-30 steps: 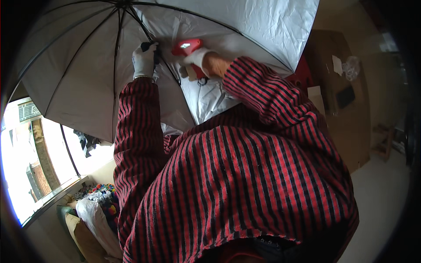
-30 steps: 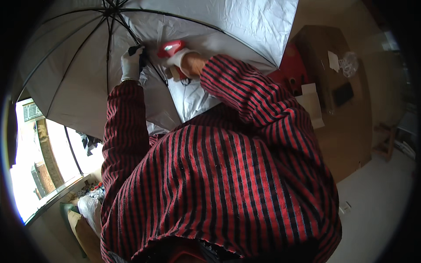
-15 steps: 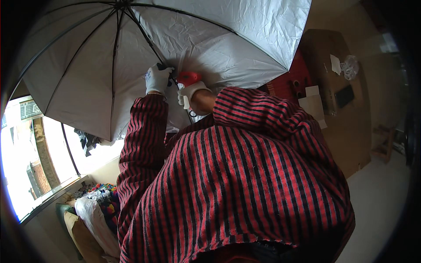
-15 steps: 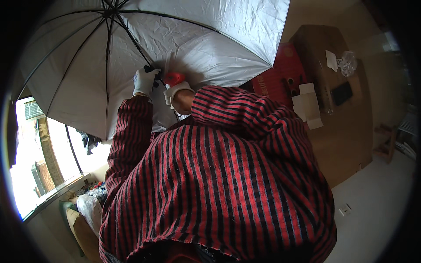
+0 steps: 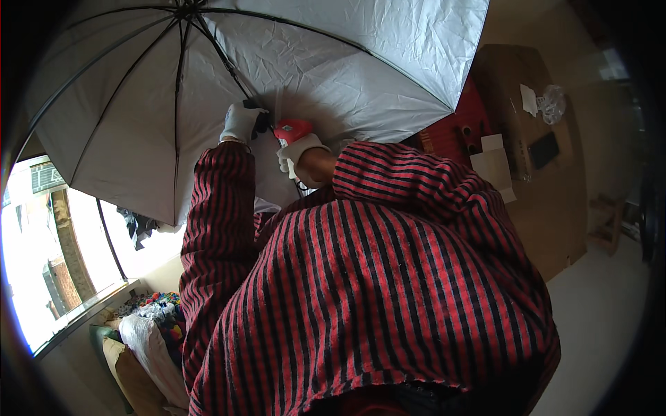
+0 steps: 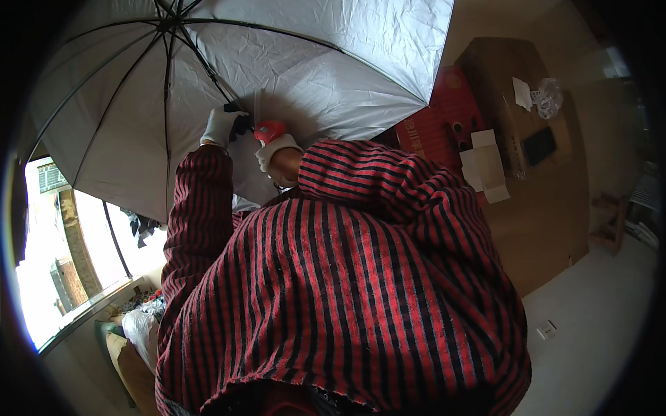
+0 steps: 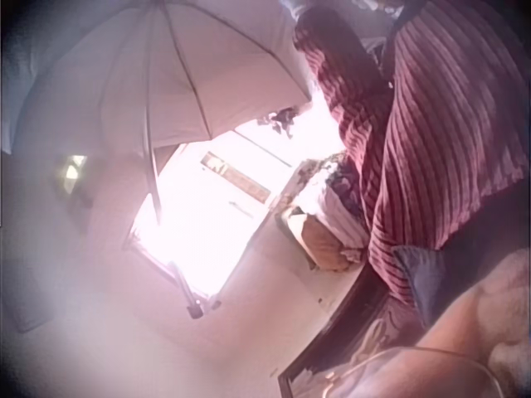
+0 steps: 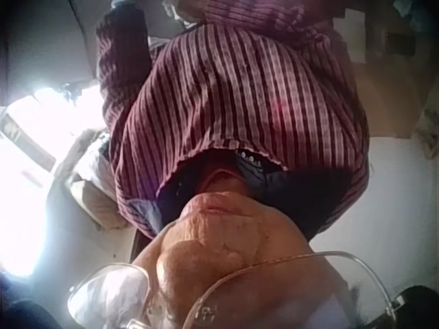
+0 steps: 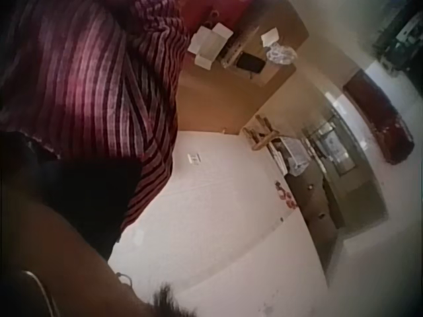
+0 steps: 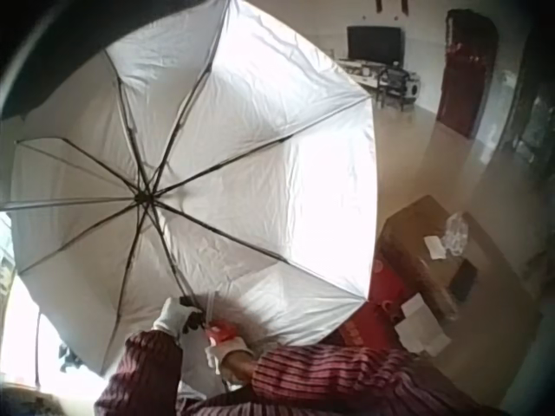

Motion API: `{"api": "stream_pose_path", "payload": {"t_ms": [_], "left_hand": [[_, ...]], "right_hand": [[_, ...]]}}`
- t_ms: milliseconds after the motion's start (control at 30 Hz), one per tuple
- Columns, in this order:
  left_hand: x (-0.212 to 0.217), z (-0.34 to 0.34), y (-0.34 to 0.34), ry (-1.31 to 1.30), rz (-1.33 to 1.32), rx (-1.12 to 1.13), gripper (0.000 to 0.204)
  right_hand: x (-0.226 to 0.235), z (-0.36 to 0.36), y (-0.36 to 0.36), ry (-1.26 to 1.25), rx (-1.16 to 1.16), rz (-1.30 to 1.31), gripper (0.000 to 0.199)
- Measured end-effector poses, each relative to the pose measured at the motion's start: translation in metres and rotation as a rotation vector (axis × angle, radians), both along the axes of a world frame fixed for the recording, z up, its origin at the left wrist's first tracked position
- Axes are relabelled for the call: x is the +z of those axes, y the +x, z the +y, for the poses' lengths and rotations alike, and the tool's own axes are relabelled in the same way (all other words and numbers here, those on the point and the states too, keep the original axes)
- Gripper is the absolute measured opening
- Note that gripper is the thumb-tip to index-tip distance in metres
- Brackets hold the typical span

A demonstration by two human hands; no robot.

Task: Assembling or repairing a white umbrella by attaching fabric to the frame and inspecting the mechanism.

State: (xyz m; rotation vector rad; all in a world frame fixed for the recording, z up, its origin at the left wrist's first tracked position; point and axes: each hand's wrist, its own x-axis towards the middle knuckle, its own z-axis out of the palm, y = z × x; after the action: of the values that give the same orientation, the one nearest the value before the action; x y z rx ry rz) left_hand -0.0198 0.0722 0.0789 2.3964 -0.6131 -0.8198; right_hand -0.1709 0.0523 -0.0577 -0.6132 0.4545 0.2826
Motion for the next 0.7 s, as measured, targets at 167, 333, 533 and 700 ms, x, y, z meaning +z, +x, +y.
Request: {"api": "stream_pose_path", "payload": {"t_ms": [167, 333, 533, 700], "left_hand": [[-0.003, 0.005, 0.006, -0.044, 0.096, -0.003, 0.022], [0.002, 0.007, 0.01, -0.065, 0.15, -0.061, 0.024], [0.0, 0.013, 0.017, -0.033, 0.125, -0.062, 0.023], [0.006, 0.008, 0.016, -0.05, 0.172, -0.083, 0.021]], "right_hand": [[0.025, -0.005, -0.008, 0.034, -0.059, 0.088, 0.009], [0.052, -0.006, -0.025, 0.293, -0.246, 0.007, 0.015], [0.062, -0.014, -0.032, 0.296, -0.199, 0.073, 0.016], [0.061, -0.035, -0.033, 0.522, -0.058, 0.075, 0.02]]}}
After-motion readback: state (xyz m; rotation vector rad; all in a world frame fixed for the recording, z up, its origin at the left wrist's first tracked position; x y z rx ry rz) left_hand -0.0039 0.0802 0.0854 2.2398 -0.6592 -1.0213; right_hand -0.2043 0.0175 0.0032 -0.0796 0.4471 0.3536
